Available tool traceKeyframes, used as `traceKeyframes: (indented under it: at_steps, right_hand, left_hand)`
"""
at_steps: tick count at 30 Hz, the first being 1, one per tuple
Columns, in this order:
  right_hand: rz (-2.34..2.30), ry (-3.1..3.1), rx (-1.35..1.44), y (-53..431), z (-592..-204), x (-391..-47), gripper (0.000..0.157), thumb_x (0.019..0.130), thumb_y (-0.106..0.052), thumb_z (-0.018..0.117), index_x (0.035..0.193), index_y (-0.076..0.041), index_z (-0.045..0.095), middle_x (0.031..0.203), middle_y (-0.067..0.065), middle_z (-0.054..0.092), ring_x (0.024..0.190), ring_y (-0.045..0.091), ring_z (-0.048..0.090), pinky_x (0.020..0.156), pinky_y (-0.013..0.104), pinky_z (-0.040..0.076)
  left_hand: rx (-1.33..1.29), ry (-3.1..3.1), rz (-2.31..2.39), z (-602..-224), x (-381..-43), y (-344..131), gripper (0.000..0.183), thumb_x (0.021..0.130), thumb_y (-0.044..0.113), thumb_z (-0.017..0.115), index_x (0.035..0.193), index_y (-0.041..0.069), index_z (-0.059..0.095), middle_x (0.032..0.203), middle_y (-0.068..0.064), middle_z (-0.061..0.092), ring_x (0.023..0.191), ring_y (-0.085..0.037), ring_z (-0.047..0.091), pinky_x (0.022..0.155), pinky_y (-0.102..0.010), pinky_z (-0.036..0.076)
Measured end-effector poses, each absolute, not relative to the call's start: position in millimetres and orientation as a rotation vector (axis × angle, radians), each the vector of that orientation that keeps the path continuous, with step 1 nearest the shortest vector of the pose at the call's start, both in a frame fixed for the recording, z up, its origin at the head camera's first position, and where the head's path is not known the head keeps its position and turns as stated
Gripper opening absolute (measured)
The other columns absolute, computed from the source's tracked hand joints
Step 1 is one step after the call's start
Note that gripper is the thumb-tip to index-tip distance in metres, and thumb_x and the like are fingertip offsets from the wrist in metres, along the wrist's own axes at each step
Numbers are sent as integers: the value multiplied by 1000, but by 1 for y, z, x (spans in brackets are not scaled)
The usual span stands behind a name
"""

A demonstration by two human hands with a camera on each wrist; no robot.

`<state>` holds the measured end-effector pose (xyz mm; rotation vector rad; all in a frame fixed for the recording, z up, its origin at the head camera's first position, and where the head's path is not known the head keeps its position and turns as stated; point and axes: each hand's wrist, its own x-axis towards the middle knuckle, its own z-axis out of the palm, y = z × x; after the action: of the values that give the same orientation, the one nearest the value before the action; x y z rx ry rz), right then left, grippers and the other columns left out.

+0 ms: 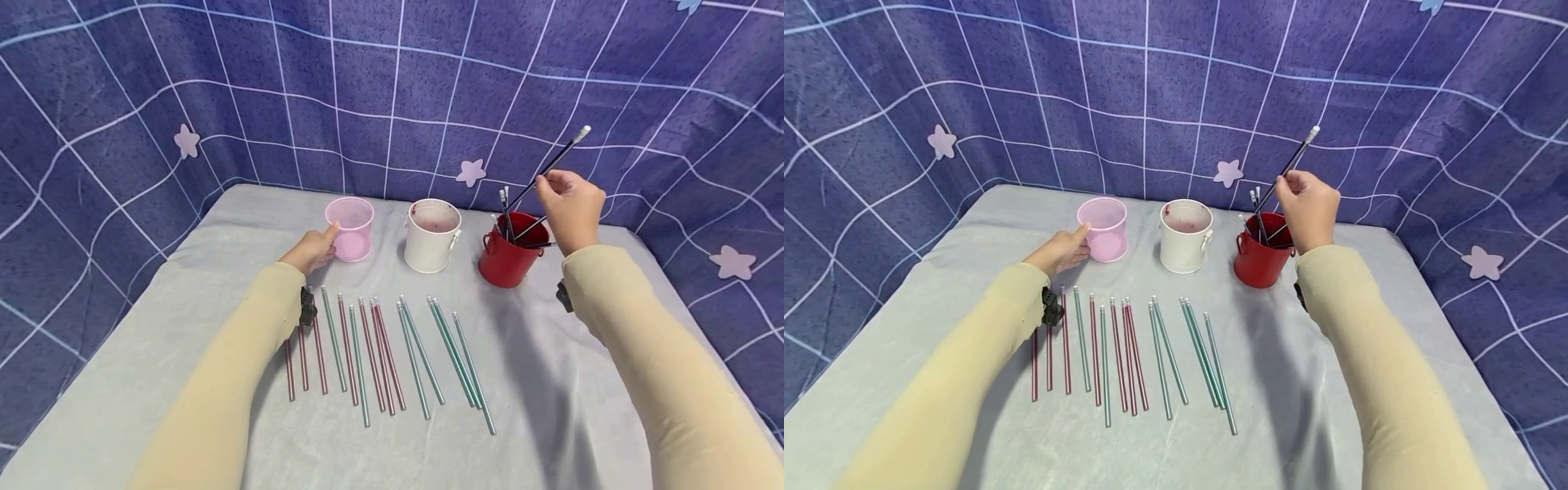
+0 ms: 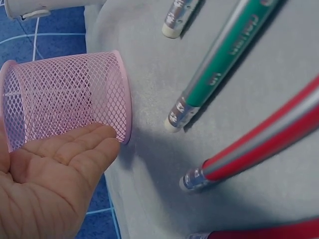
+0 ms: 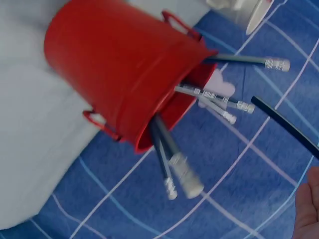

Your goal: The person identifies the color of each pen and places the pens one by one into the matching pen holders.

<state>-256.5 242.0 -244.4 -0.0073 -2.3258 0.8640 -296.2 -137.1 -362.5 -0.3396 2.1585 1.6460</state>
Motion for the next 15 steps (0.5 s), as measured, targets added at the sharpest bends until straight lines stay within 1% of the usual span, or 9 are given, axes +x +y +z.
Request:
traceKeyframes:
  at_steps: [4,5,8,11,13,15]
  right_hand:
    - [848,-2293,-33,255,-243,-259,27,92,-17,58,100,5,72,92,19,71,62,-19,39,65,9,35]
    - [839,-2285,-36,259,-243,-259,27,91,-17,58,99,5,72,92,19,71,61,-21,37,67,11,36]
    - [807,-2269,-59,270,-244,-260,27,91,-16,58,99,6,71,91,20,71,60,-23,35,69,16,37]
    - [782,-2262,-92,282,-245,-260,27,91,-16,58,98,7,71,90,22,71,59,-23,33,69,17,36]
    - [768,-2266,-122,289,-246,-260,27,91,-16,58,98,6,72,87,18,71,58,-23,33,68,17,34]
    - [753,-2273,-140,297,-247,-259,27,91,-17,58,97,5,72,81,12,70,57,-22,33,67,15,32]
  left_hand:
    - [-340,2159,1642,-362,-296,-137,73,103,45,26,145,-14,17,146,-32,30,137,-36,31,113,-44,26]
    - [-336,2161,1636,-362,-297,-137,73,103,46,25,145,-14,16,146,-32,29,137,-36,31,113,-44,26]
    - [-338,2162,1633,-362,-297,-138,73,103,46,25,145,-14,17,146,-31,30,137,-36,31,113,-44,26]
    - [-335,2164,1625,-363,-298,-138,73,103,46,23,145,-14,17,146,-31,29,137,-36,31,113,-44,26]
    - [-336,2162,1625,-363,-298,-138,73,103,46,24,145,-13,17,146,-31,29,137,-36,31,113,-44,26]
    - [-330,2163,1620,-363,-298,-139,74,103,46,24,145,-14,16,146,-31,29,137,-35,30,113,-43,26]
